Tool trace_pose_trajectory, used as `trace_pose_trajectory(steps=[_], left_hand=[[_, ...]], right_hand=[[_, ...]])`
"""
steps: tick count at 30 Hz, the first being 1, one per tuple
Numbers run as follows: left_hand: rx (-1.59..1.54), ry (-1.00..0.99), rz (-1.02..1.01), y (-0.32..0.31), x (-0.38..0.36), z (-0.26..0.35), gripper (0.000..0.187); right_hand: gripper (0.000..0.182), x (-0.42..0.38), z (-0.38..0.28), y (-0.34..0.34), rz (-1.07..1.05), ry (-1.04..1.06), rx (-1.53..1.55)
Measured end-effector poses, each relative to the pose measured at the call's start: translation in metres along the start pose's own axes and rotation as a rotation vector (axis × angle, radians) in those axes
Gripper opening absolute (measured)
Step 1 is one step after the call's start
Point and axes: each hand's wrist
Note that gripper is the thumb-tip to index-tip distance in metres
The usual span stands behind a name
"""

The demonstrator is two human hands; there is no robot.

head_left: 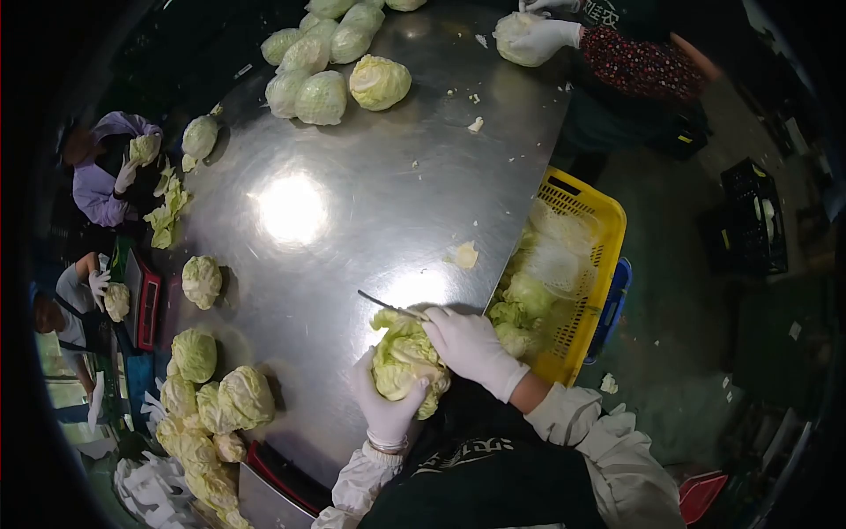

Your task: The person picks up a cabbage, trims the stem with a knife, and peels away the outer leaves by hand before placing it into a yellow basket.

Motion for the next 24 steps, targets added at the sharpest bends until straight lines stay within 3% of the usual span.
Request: trace_pose_trajectory(steps=[3, 5, 6, 7, 9, 10, 11, 13, 14, 15, 16, 17, 19, 21, 23, 24], left_hand=[[-0.192, 0.074, -0.116, 0.028, 0.015, -0.003, 0.093], [-0.098, -0.089, -0.217, 0.052, 0.015, -0.021, 0.096], [-0.403, 0.067, -0.158, 0.055, 0.008, -0.018, 0.096], [-0.399, 0.068, -0.141, 0.068, 0.003, -0.019, 0.096], [-0.483, 0.420, 0.037, 0.097, -0.004, -0.020, 0.084], [-0.596, 0.457, 0.024, 0.100, -0.006, -0.005, 0.073], [-0.592, 0.454, 0.040, 0.098, -0.007, 0.002, 0.073], [-0.794, 0.635, 0.143, 0.091, -0.011, 0.011, 0.070], [-0.833, 0.648, 0.204, 0.086, -0.007, 0.005, 0.081], [-0.834, 0.648, 0.213, 0.086, -0.003, -0.002, 0.081], [-0.695, 0.479, 0.071, 0.088, 0.002, -0.010, 0.088], [-0.553, 0.309, -0.066, 0.090, 0.007, -0.016, 0.095], [-0.492, 0.229, -0.160, 0.100, 0.018, -0.019, 0.102], [-0.114, -0.125, -0.303, 0.107, 0.030, -0.014, 0.101], [-0.099, -0.091, -0.276, 0.106, 0.027, -0.018, 0.103], [-0.145, 0.008, -0.205, 0.103, 0.023, -0.030, 0.104]], right_hand=[[0.029, 0.012, 0.022, -0.007, 0.025, -0.058, 0.040], [0.027, 0.002, 0.046, -0.012, 0.099, -0.025, 0.074], [0.026, -0.010, 0.049, -0.008, 0.135, -0.067, 0.182], [0.026, -0.023, 0.053, -0.004, 0.165, -0.109, 0.290], [0.021, -0.053, 0.069, 0.002, 0.194, -0.176, 0.429], [0.021, -0.069, 0.088, -0.006, 0.228, -0.245, 0.432], [0.020, -0.083, 0.108, -0.014, 0.262, -0.316, 0.436], [0.022, -0.105, 0.128, 0.006, 0.309, -0.515, 0.532], [0.022, -0.111, 0.140, 0.014, 0.349, -0.581, 0.472], [0.025, -0.114, 0.149, 0.019, 0.392, -0.647, 0.408], [0.044, -0.113, 0.150, 0.020, 0.556, -0.525, 0.195], [0.044, -0.111, 0.150, 0.022, 0.554, -0.517, 0.191], [0.061, -0.098, 0.128, 0.030, 0.709, -0.348, -0.127], [0.061, -0.079, 0.088, 0.036, 0.439, -0.264, 0.166], [0.057, -0.056, 0.050, 0.025, 0.151, -0.146, 0.401], [0.056, -0.044, 0.043, 0.003, 0.174, 0.042, 0.449]])
Point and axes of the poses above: each hand's wrist, its own x-axis towards the middle knuckle, its own y-axis out of the back of the hand, z = x × y, and after that the axes turned 2 degrees about -x, right-handed
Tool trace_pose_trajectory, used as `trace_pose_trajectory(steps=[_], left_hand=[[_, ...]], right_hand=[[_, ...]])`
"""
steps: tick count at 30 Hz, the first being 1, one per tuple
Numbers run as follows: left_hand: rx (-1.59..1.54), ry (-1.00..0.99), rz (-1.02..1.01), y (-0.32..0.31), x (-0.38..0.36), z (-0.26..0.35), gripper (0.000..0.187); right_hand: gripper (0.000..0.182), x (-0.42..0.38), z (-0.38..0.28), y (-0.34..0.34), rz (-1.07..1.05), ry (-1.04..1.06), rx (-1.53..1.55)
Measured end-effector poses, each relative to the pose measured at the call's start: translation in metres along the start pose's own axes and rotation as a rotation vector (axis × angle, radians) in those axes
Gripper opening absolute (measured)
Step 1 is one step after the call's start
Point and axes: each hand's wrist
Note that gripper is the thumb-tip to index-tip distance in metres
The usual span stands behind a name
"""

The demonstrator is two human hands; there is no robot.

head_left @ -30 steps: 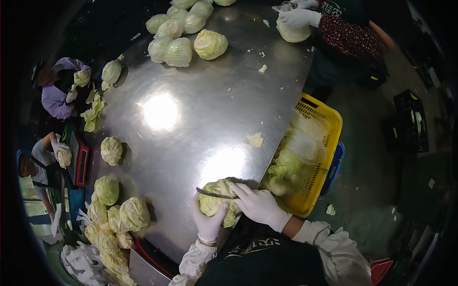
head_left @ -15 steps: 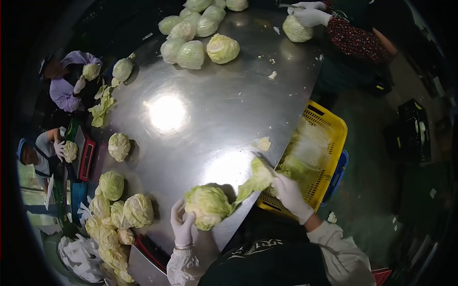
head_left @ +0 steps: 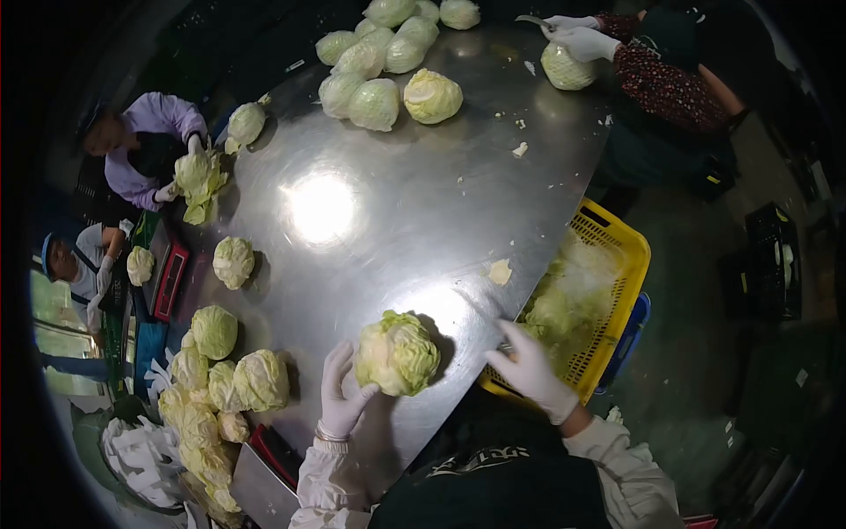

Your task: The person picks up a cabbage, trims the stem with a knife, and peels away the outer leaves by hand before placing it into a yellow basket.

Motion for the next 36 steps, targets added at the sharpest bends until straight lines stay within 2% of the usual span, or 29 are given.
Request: trace_pose_trajectory(steps=[1, 2, 3, 5, 6, 9, 11, 13, 14, 16, 17, 18, 19, 21, 22, 24, 25, 27, 28, 31, 33, 35, 36], left_hand=[[-0.056, 0.090, 0.081, -0.001, -0.002, -0.006, 0.104], [-0.202, 0.134, 0.116, -0.016, -0.006, 0.002, 0.098], [-0.197, 0.130, 0.113, -0.029, -0.004, 0.004, 0.098], [-0.329, 0.141, 0.190, -0.054, -0.001, 0.007, 0.103], [-0.424, 0.186, 0.235, -0.066, 0.005, 0.023, 0.102], [-0.651, 0.348, 0.397, -0.059, 0.023, 0.032, 0.083], [-0.661, 0.276, 0.354, -0.056, 0.017, 0.024, 0.080], [-0.665, 0.228, 0.315, -0.054, 0.006, 0.010, 0.078], [-0.719, 0.278, 0.311, -0.052, 0.000, 0.001, 0.079], [-0.772, 0.332, 0.290, -0.048, -0.004, -0.003, 0.081], [-0.632, 0.305, 0.179, -0.047, -0.006, 0.001, 0.085], [-0.492, 0.275, 0.071, -0.048, -0.007, 0.004, 0.090], [-0.492, 0.285, 0.061, -0.050, -0.008, 0.005, 0.090], [-0.364, 0.256, 0.062, -0.056, -0.007, 0.010, 0.098], [-0.361, 0.258, 0.055, -0.058, -0.005, 0.016, 0.098], [-0.369, 0.249, 0.053, -0.065, -0.002, 0.028, 0.100], [-0.368, 0.251, 0.048, -0.072, -0.002, 0.028, 0.100], [-0.193, 0.125, 0.151, -0.084, -0.002, 0.027, 0.100], [-0.107, 0.116, 0.181, -0.087, -0.001, 0.027, 0.095], [-0.126, 0.177, 0.249, -0.096, 0.009, 0.036, 0.090], [-0.099, 0.141, 0.234, -0.095, 0.010, 0.035, 0.084], [-0.328, 0.182, 0.304, -0.097, 0.012, 0.043, 0.080], [-0.306, 0.181, 0.285, -0.096, 0.009, 0.035, 0.076]], right_hand=[[0.061, 0.011, -0.002, -0.023, -0.111, -0.164, 0.229], [0.067, 0.022, -0.005, -0.041, -0.105, -0.069, 0.200], [0.070, 0.035, -0.010, -0.058, -0.078, -0.010, 0.210], [0.070, 0.054, -0.020, -0.077, -0.284, -0.194, 0.266], [0.070, 0.054, -0.022, -0.081, -0.287, -0.185, 0.269], [0.065, 0.035, -0.029, -0.094, -0.243, -0.147, 0.511], [0.062, 0.007, -0.020, -0.095, -0.133, 0.064, 0.378], [0.061, -0.019, -0.039, -0.065, -0.350, -0.261, 0.533], [0.055, -0.027, -0.041, -0.053, -0.447, -0.281, 0.466], [0.055, -0.032, -0.047, -0.031, -0.471, -0.326, 0.449], [0.055, -0.032, -0.050, -0.020, -0.496, -0.361, 0.426], [0.053, -0.027, -0.055, -0.009, -0.439, -0.283, 0.294], [0.052, -0.027, -0.054, -0.008, -0.316, -0.215, 0.210], [0.054, -0.020, -0.038, -0.016, -0.236, 0.055, -0.168], [0.054, -0.020, -0.041, -0.015, -0.230, 0.050, -0.166], [0.057, -0.020, -0.055, -0.017, -0.440, -0.049, -0.248], [0.057, -0.021, -0.053, -0.023, -0.437, -0.053, -0.246], [0.058, -0.022, -0.042, -0.037, -0.375, 0.044, -0.356], [0.058, -0.020, -0.037, -0.040, -0.351, 0.039, -0.293], [0.058, -0.018, -0.032, -0.041, -0.340, 0.024, -0.264], [0.058, -0.023, -0.029, -0.041, -0.315, 0.037, -0.268], [0.058, -0.025, -0.029, -0.041, -0.292, 0.048, -0.269], [0.059, -0.022, -0.039, -0.037, -0.336, -0.038, -0.286]])
Point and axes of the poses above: each hand's wrist, its own x-axis towards the middle knuckle, its own y-axis out of the back of the hand, z = x × y, and after that the axes turned 2 degrees about -x, right-handed
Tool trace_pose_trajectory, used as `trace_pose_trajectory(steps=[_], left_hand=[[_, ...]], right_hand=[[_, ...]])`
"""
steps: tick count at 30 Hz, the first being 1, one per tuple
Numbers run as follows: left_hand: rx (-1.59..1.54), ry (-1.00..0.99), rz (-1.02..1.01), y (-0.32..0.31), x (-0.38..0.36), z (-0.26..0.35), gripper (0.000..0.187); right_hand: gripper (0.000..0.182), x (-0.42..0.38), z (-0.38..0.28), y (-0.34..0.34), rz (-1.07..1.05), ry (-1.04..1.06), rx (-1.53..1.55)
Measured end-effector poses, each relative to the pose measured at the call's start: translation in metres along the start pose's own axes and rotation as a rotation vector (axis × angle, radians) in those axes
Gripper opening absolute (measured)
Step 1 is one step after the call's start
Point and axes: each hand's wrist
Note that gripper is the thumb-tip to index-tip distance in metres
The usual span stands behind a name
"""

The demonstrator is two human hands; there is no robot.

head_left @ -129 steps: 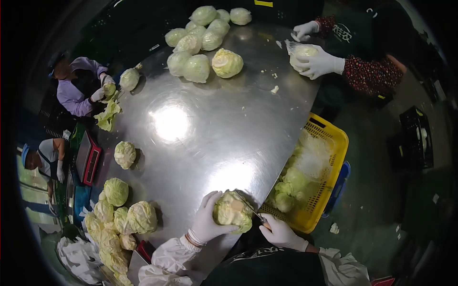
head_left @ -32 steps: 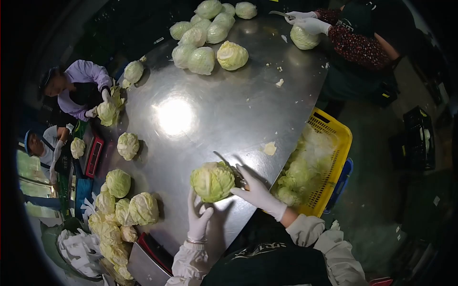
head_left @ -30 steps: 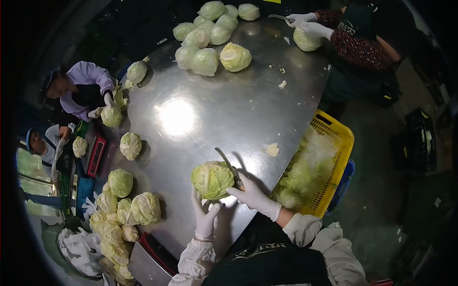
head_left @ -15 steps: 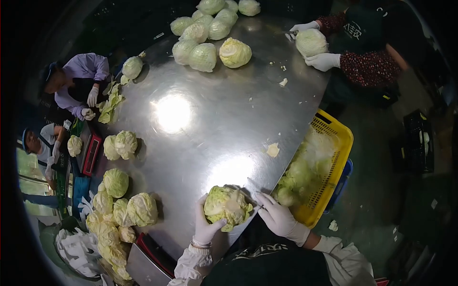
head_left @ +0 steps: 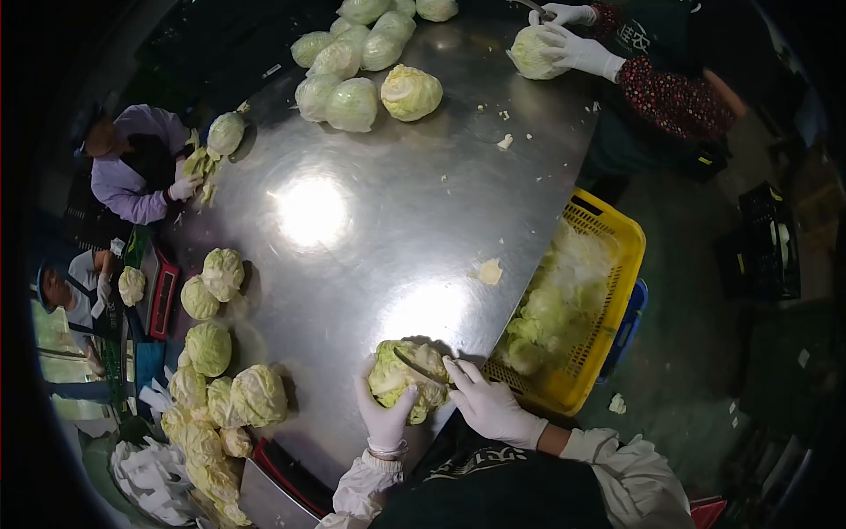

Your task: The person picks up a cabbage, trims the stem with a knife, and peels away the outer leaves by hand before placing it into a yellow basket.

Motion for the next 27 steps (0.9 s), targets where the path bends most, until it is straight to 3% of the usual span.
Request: trace_pose_trajectory(steps=[2, 6, 8, 11, 14, 16, 18, 22, 24, 25, 27], left_hand=[[0.028, -0.034, 0.011, 0.001, -0.004, -0.013, 0.075], [0.069, -0.142, 0.030, -0.004, -0.006, -0.014, 0.071], [0.058, -0.098, 0.038, -0.003, -0.008, -0.015, 0.072], [0.108, -0.128, 0.026, 0.009, -0.007, -0.028, 0.075], [0.110, -0.182, -0.006, 0.022, -0.004, -0.033, 0.080], [0.043, -0.172, -0.026, 0.030, -0.004, -0.030, 0.083], [-0.072, -0.049, -0.242, 0.045, -0.007, -0.027, 0.086], [-0.083, -0.093, -0.332, 0.060, -0.010, -0.037, 0.089], [-0.390, 0.148, -0.300, 0.057, -0.014, -0.046, 0.098], [-0.389, 0.150, -0.306, 0.048, -0.015, -0.042, 0.098], [-0.804, 0.339, -0.252, 0.021, -0.022, -0.037, 0.107]], right_hand=[[0.059, 0.005, -0.005, 0.002, -0.056, -0.085, -0.003], [0.057, 0.025, 0.000, -0.011, 0.060, -0.031, -0.109], [0.055, 0.031, 0.001, -0.010, 0.093, -0.039, -0.097], [0.049, 0.042, 0.005, 0.001, -0.020, -0.091, -0.094], [0.038, 0.056, 0.018, 0.000, 0.167, -0.009, 0.145], [0.033, 0.068, 0.028, 0.009, 0.105, -0.081, 0.247], [0.032, 0.076, 0.045, 0.007, 0.089, -0.128, 0.260], [0.031, 0.071, 0.059, 0.005, 0.169, -0.134, 0.292], [0.031, 0.060, 0.063, 0.014, 0.191, -0.183, 0.386], [0.031, 0.052, 0.064, 0.021, 0.207, -0.236, 0.480], [0.031, 0.033, 0.077, 0.044, 0.174, -0.270, 0.549]])
Point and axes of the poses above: each hand's wrist, its own x-axis towards the middle knuckle, its own y-axis out of the back of the hand, z = x × y, and after that the axes turned 2 degrees about -x, right-handed
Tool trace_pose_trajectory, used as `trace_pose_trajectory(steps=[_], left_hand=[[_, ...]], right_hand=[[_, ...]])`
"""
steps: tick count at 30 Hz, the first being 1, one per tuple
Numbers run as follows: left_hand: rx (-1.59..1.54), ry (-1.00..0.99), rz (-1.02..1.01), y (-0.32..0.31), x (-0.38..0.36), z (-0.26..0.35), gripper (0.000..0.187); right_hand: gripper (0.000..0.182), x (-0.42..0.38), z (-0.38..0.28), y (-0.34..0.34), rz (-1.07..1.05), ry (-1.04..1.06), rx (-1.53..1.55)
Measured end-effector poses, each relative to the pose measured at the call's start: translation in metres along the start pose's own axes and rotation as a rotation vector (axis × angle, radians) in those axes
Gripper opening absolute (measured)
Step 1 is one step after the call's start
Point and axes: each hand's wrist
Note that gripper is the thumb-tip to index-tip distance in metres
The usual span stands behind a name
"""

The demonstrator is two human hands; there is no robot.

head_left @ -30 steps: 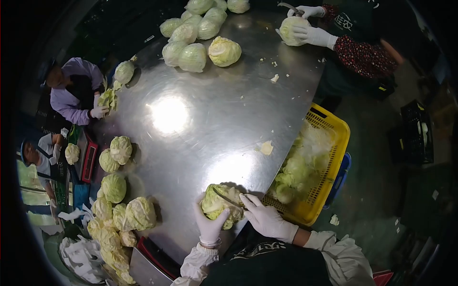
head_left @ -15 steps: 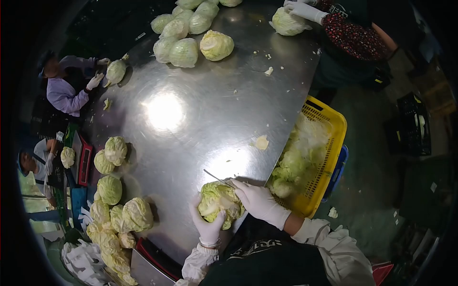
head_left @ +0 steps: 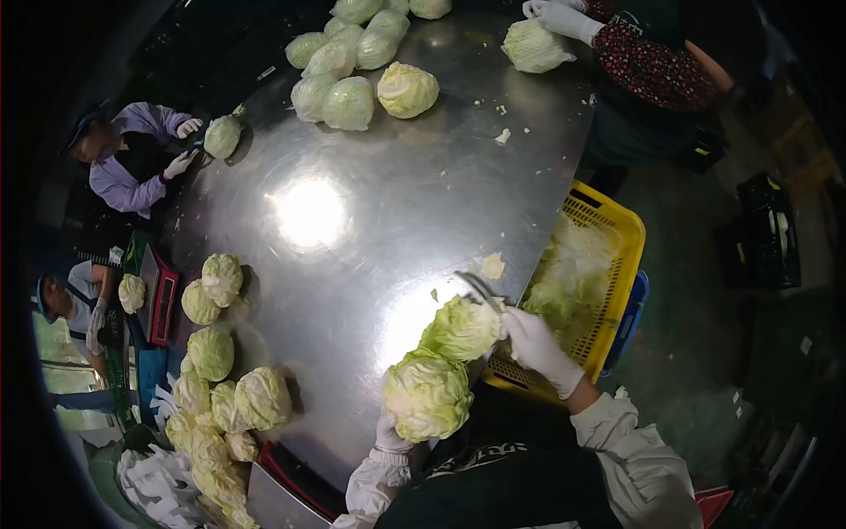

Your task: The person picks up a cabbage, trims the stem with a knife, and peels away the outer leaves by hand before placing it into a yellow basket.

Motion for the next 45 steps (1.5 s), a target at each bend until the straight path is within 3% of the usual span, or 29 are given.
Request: trace_pose_trajectory(steps=[2, 4, 5, 7, 9, 10, 12, 13, 15, 16, 18, 21, 23, 24, 26, 27, 29, 32, 34, 35, 38, 39, 43, 45], left_hand=[[-0.103, -0.020, -0.039, 0.003, 0.006, -0.022, 0.106], [-0.210, -0.161, 0.108, 0.000, 0.020, -0.031, 0.100], [-0.266, 0.046, 0.132, -0.009, 0.032, -0.016, 0.096], [-0.206, -0.047, 0.109, -0.020, 0.028, -0.014, 0.094], [-0.085, -0.139, 0.080, -0.037, 0.029, -0.007, 0.091], [-0.082, -0.126, 0.073, -0.036, 0.033, -0.011, 0.091], [0.223, -0.209, 0.039, -0.034, 0.042, -0.022, 0.094], [0.183, -0.226, 0.051, -0.045, 0.040, -0.024, 0.099], [0.285, -0.240, 0.030, -0.044, 0.040, -0.035, 0.098], [0.382, -0.271, 0.021, -0.043, 0.039, -0.039, 0.097], [0.498, -0.289, -0.017, -0.045, 0.038, -0.040, 0.097], [0.720, -0.361, -0.076, -0.056, 0.031, -0.031, 0.096], [1.367, -0.638, -0.167, -0.085, 0.025, -0.014, 0.093], [1.367, -0.636, -0.165, -0.092, 0.027, -0.013, 0.093], [1.720, -0.635, -0.229, -0.103, 0.028, -0.013, 0.088], [1.662, -0.629, -0.180, -0.101, 0.030, -0.015, 0.080], [1.688, -0.642, -0.193, -0.101, 0.031, -0.015, 0.082], [1.642, -0.619, -0.193, -0.097, 0.033, -0.015, 0.082], [1.572, -0.585, -0.178, -0.096, 0.033, -0.014, 0.080], [1.573, -0.585, -0.190, -0.096, 0.033, -0.012, 0.080], [1.601, -0.608, -0.175, -0.099, 0.033, -0.012, 0.080], [1.620, -0.629, -0.163, -0.100, 0.033, -0.013, 0.079], [1.622, -0.625, -0.180, -0.099, 0.034, -0.011, 0.079], [1.599, -0.620, -0.172, -0.097, 0.035, -0.012, 0.080]], right_hand=[[0.031, -0.014, 0.012, 0.030, 0.127, 0.031, -0.074], [0.031, -0.026, 0.034, 0.067, 0.333, -0.076, -0.039], [0.028, -0.039, 0.038, 0.093, 0.411, -0.130, -0.025], [0.026, -0.053, 0.044, 0.113, 0.490, -0.181, -0.007], [0.024, -0.062, 0.058, 0.115, 0.654, -0.072, -0.442], [0.032, -0.066, 0.038, 0.102, 0.549, -0.102, -0.300], [0.049, -0.069, -0.014, 0.062, 0.288, -0.179, -0.028], [0.055, -0.068, -0.030, 0.045, 0.132, -0.223, 0.101], [0.058, -0.062, -0.037, 0.015, -0.011, -0.070, 0.201], [0.056, -0.050, -0.017, -0.008, 0.035, 0.184, 0.315], [0.052, -0.045, -0.021, -0.012, 0.031, 0.095, -0.019], [0.048, -0.044, -0.035, 0.005, -0.051, 0.102, -0.078], [0.049, -0.042, -0.025, 0.001, -0.071, 0.106, -0.068], [0.049, -0.041, -0.028, -0.002, -0.099, 0.111, -0.058], [0.047, -0.043, -0.040, -0.004, -0.107, 0.100, -0.115], [0.046, -0.040, -0.037, -0.005, -0.093, 0.123, -0.100], [0.045, -0.039, -0.033, -0.006, -0.076, 0.143, -0.085], [0.037, -0.035, -0.031, -0.003, -0.020, 0.219, -0.296], [0.029, -0.025, -0.018, 0.005, -0.092, 0.087, -0.226], [0.027, -0.024, -0.013, 0.007, -0.091, 0.117, -0.006], [0.030, -0.032, -0.043, 0.011, -0.182, 0.270, -0.081], [0.033, -0.029, -0.040, 0.005, -0.100, 0.320, -0.161], [0.034, -0.027, -0.037, 0.007, -0.183, 0.178, -0.233], [0.040, -0.027, -0.024, -0.001, 0.004, 0.384, -0.377]])
Point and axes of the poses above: each hand's wrist, its own x-axis towards the middle knuckle, its own y-axis out of the back of the hand, z = x × y, and after that the axes turned 2 degrees about -x, right-handed
